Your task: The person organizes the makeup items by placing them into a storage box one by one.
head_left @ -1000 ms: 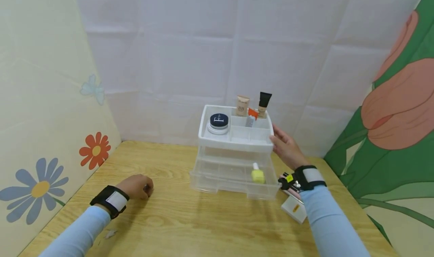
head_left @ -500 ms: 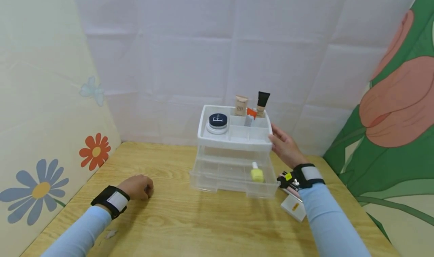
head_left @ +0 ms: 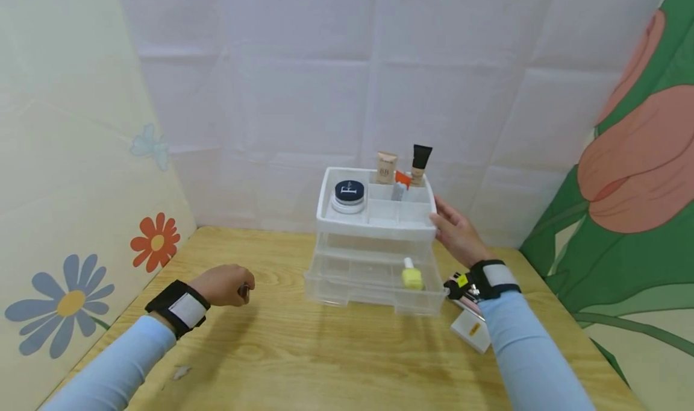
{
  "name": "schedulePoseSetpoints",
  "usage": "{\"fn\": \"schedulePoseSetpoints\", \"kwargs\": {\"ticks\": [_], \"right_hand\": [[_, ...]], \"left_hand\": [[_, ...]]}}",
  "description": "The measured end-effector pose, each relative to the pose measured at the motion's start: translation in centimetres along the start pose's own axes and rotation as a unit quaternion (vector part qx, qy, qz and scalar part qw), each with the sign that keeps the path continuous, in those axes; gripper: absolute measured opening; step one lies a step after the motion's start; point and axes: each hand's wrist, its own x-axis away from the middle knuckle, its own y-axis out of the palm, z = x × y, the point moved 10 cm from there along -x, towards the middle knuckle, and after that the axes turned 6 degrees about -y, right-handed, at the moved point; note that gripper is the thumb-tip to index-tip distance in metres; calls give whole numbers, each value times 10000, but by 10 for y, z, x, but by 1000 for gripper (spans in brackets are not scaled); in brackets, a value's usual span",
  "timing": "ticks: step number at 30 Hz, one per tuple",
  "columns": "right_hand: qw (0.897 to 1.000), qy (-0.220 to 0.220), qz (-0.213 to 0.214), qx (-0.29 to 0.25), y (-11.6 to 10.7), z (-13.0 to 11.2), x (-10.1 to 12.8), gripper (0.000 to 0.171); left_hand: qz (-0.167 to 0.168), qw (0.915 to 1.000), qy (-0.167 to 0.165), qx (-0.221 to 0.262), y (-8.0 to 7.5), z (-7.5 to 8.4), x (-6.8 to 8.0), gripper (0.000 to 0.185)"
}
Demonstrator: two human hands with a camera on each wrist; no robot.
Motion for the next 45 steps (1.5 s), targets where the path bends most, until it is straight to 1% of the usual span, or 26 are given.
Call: {"fn": "schedulePoseSetpoints", "kwargs": {"ticks": [6,14,18,24,29,33,37,41,45], "right_hand": [[10000,20,-27,34,2,-3,1,58],[10000,11,-42,38,2,-4,1,58],[9999,11,-11,144,0,0,0,58],[9999,33,34,130,-2,2,0,59],[9999,-2,-46,110,2,-2,0,57],[9999,-5,-91,89,6,-7,2,58],[9999,7,-105,72,7,-9,3,57],[9999,34,-35,114,4,-5,0,58],[9998,54,-9,176,0,0,-1,58]], "left_hand": [[1,9991,392,-185,-30,31,-2,16],[42,9964,813,-234,-69,68,-6,14],[56,9935,1074,-380,-86,89,-5,15],[167,9869,1503,-569,-113,121,-4,15],[142,9835,1694,-622,-132,141,-8,15],[111,9818,1786,-635,-144,153,-14,12],[9,9799,1925,-522,-150,165,-22,10],[-191,9802,1912,-486,-151,176,-33,6],[-416,9802,1830,-631,-147,185,-47,5]]}}
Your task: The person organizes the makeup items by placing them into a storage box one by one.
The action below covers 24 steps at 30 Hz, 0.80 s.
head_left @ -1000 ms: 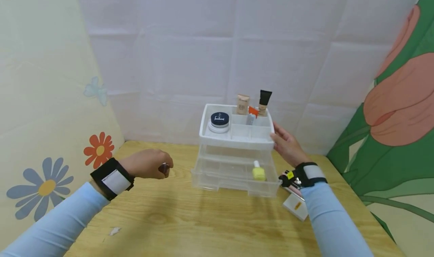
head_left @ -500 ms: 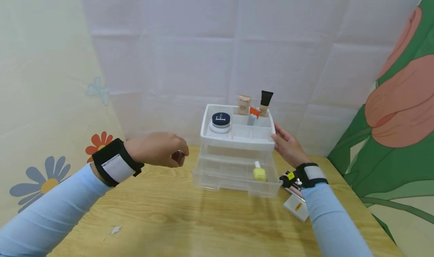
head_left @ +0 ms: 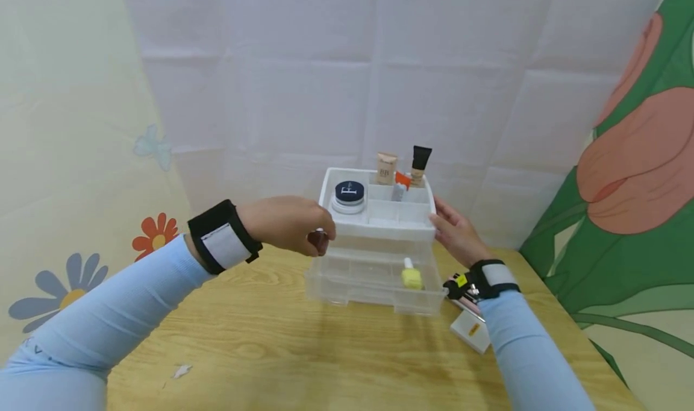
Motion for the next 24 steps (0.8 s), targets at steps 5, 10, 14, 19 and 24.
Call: {"fn": "schedulePoseSetpoints", "kwargs": {"ticks": [5,10,14,19,24], "right_hand": [[9999,-30,-56,-79,3,-3,3,58],[9999,-112,-48,-119,2,0,3,57],[9994,-215,-137,-241,6,-1,3,57],[9981,-363,-221,-446,9,-3,2,56],[9982,-359,-235,-430,11,-4,2,57]], "left_hand": [[-242,9997,4,-27,8,0,-21,5],[-469,9986,34,234,20,0,-38,8],[-644,9971,39,391,33,-1,-49,12],[-872,9954,-13,407,49,-4,-58,13],[-1034,9938,-213,345,64,-11,-63,13]]}}
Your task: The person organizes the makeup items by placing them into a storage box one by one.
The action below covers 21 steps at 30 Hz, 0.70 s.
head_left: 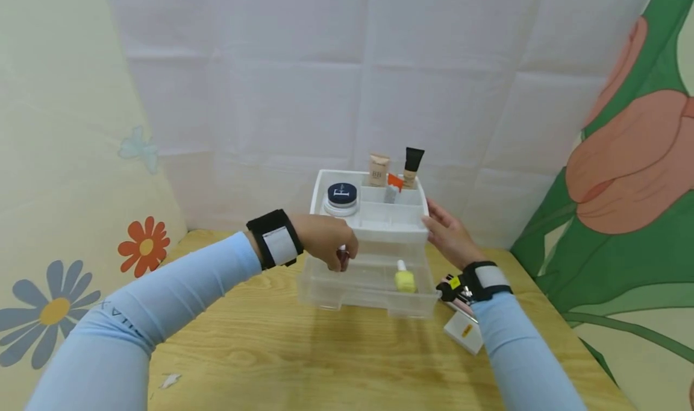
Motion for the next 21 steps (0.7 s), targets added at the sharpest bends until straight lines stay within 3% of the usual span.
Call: {"fn": "schedulePoseSetpoints", "kwargs": {"ticks": [13,21], "right_hand": [[10000,44,13,-48,0,-1,-1,57],[9999,144,-41,-40,2,-1,0,56]], "left_hand": [[-133,9988,-339,331,21,-19,-3,15],[11,9990,-437,102,28,-26,-6,17]]}}
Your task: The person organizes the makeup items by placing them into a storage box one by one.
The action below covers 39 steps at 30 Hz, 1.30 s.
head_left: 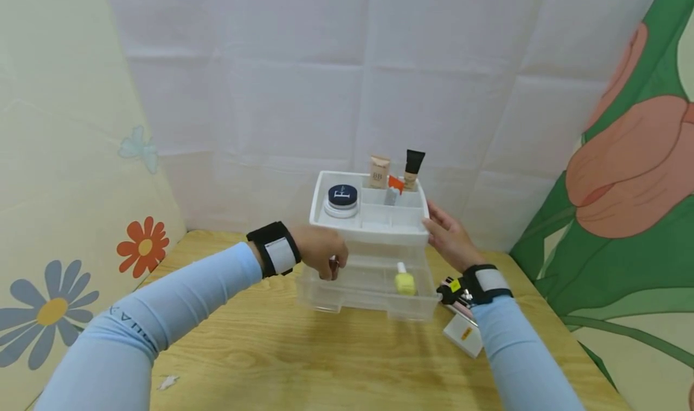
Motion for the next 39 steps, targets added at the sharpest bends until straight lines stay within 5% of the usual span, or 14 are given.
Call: {"fn": "schedulePoseSetpoints", "kwargs": {"ticks": [29,39], "right_hand": [[10000,17,-10,-5,2,-2,3,54],[10000,-34,-51,9,2,-3,3,55]], "left_hand": [[5,9991,-273,311,10,-8,0,22],[126,9999,-68,94,5,-4,4,29]]}}
